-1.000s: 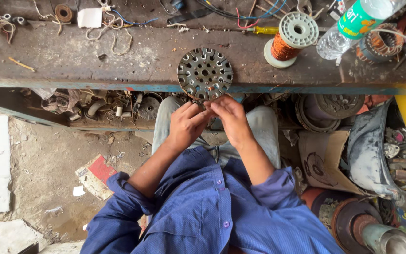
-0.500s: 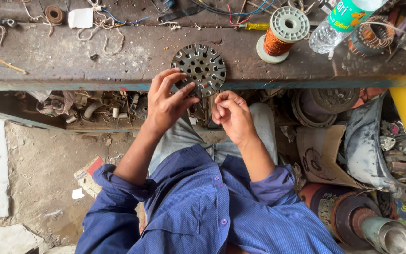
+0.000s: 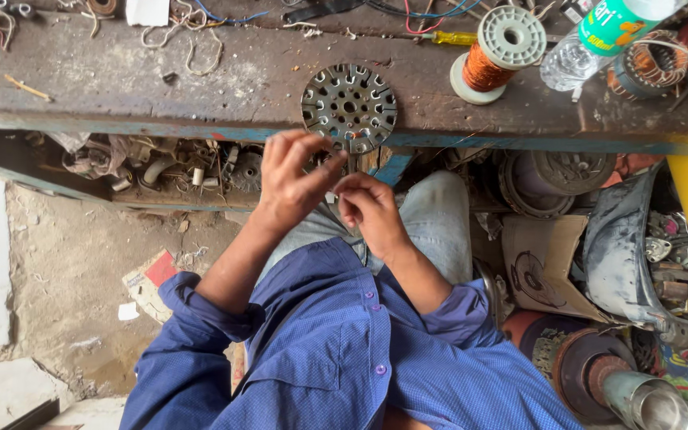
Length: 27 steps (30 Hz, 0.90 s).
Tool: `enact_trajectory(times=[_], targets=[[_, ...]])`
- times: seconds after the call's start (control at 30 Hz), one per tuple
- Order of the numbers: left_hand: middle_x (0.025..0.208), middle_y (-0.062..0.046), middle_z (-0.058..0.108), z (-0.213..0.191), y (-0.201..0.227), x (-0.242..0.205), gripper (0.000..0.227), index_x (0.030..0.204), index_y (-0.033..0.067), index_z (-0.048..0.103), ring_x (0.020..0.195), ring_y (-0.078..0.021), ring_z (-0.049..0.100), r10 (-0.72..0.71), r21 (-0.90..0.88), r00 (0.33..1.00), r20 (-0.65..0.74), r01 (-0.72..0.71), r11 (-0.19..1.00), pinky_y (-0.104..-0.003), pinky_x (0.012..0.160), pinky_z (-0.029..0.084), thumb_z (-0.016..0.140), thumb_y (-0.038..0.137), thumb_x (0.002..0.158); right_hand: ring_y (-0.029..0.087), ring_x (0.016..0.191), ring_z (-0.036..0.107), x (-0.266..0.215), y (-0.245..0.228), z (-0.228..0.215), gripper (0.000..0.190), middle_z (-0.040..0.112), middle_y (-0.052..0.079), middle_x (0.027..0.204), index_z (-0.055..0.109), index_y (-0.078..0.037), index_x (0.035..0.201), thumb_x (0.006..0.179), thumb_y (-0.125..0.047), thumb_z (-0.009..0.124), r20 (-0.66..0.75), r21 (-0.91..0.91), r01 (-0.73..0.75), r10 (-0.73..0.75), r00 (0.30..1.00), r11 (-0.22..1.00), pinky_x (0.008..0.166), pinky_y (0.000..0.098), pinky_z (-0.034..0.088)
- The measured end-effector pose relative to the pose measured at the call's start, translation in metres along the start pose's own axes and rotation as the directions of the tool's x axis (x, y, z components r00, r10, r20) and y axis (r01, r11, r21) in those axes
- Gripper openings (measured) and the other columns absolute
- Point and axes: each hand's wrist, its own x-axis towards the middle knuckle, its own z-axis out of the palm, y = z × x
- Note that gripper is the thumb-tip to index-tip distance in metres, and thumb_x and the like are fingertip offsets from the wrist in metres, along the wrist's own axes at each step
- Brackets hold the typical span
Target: The person sits at a cluttered workbench and winds copper wire by hand into the slots of a circular metal stator. They repeatedly thread the wire through slots, pull it taut, and adjust the stator's position to continue winding.
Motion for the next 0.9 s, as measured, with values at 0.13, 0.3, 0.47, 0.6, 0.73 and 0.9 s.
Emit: enact_trajectory(times=[0.13, 0.3, 0.47, 0.6, 0.73, 0.9], targets=[[0.102, -0.008, 0.066, 0.016, 0.020, -0.020, 0.028, 0.109, 0.0093, 0.074, 0.091, -0.0242, 0.066, -0.217, -0.187, 0.976, 0.015, 0.216, 0.958, -0.038, 0.077, 0.051, 0.083, 0.013, 0.083, 0.010, 0.064, 0.055, 0.002, 0.022, -0.032, 0.017, 0.062, 0.003, 0.075, 0.070, -0.001, 0.099, 0.101, -0.001, 0.053, -0.128, 0.038, -0.036, 0.041, 0.991, 0.999, 0.056, 0.0254, 0.044], [0.094, -0.006, 0.071, 0.063, 0.042, -0.034, 0.023, 0.106, 0.0000, 0.067, 0.086, -0.0120, 0.066, -0.771, -0.650, 0.524, 0.361, 0.735, 0.195, -0.028, 0.077, 0.054, 0.073, 0.021, 0.097, 0.011, 0.067, 0.058, 0.002, 0.030, -0.055, 0.016, 0.066, 0.004, 0.079, 0.071, 0.000, 0.098, 0.099, 0.000, 0.055, -0.183, -0.094, 0.016, -0.033, 0.983, 0.995, 0.063, 0.0267, 0.046], [0.096, -0.006, 0.074, 0.096, 0.035, -0.033, 0.021, 0.110, -0.0021, 0.070, 0.087, -0.0115, 0.069, -0.681, -0.800, 0.480, 0.553, 0.533, -0.274, -0.028, 0.079, 0.057, 0.064, 0.016, 0.102, 0.011, 0.076, 0.063, -0.001, 0.026, -0.063, 0.016, 0.071, 0.005, 0.088, 0.072, 0.002, 0.101, 0.100, 0.000, 0.056, -0.230, -0.203, 0.078, -0.125, 0.965, 0.976, 0.070, 0.0269, 0.050], [0.077, -0.005, 0.066, 0.108, 0.038, -0.030, 0.020, 0.105, -0.0017, 0.070, 0.060, -0.0123, 0.061, -0.647, -0.743, 0.409, 0.643, 0.538, -0.398, -0.031, 0.050, 0.048, 0.066, 0.018, 0.102, 0.012, 0.077, 0.064, -0.002, 0.026, -0.064, 0.016, 0.071, 0.005, 0.089, 0.071, 0.002, 0.102, 0.100, 0.000, 0.056, -0.232, -0.219, 0.072, -0.123, 0.965, 0.973, 0.071, 0.0270, 0.050], [0.071, -0.004, 0.061, 0.114, 0.046, -0.025, 0.024, 0.101, -0.0048, 0.074, 0.053, -0.0109, 0.052, -0.707, -0.729, 0.393, 0.589, 0.635, -0.255, -0.029, 0.046, 0.040, 0.067, 0.019, 0.102, 0.014, 0.081, 0.062, -0.003, 0.024, -0.060, 0.013, 0.068, 0.007, 0.088, 0.070, 0.003, 0.109, 0.105, 0.000, 0.057, -0.183, -0.245, 0.050, -0.097, 0.978, 0.968, 0.073, 0.0272, 0.050], [0.084, 0.000, 0.061, 0.096, 0.077, -0.042, 0.023, 0.117, 0.0000, 0.077, 0.077, -0.0086, 0.056, -0.642, -0.635, 0.731, 0.230, 0.613, 0.470, -0.025, 0.069, 0.045, 0.064, 0.018, 0.109, 0.013, 0.104, 0.062, -0.006, 0.000, -0.051, 0.030, 0.064, 0.006, 0.113, 0.059, -0.002, 0.119, 0.091, 0.006, 0.054, -0.248, -0.283, 0.249, -0.321, 0.914, 0.926, 0.092, 0.0282, 0.053]])
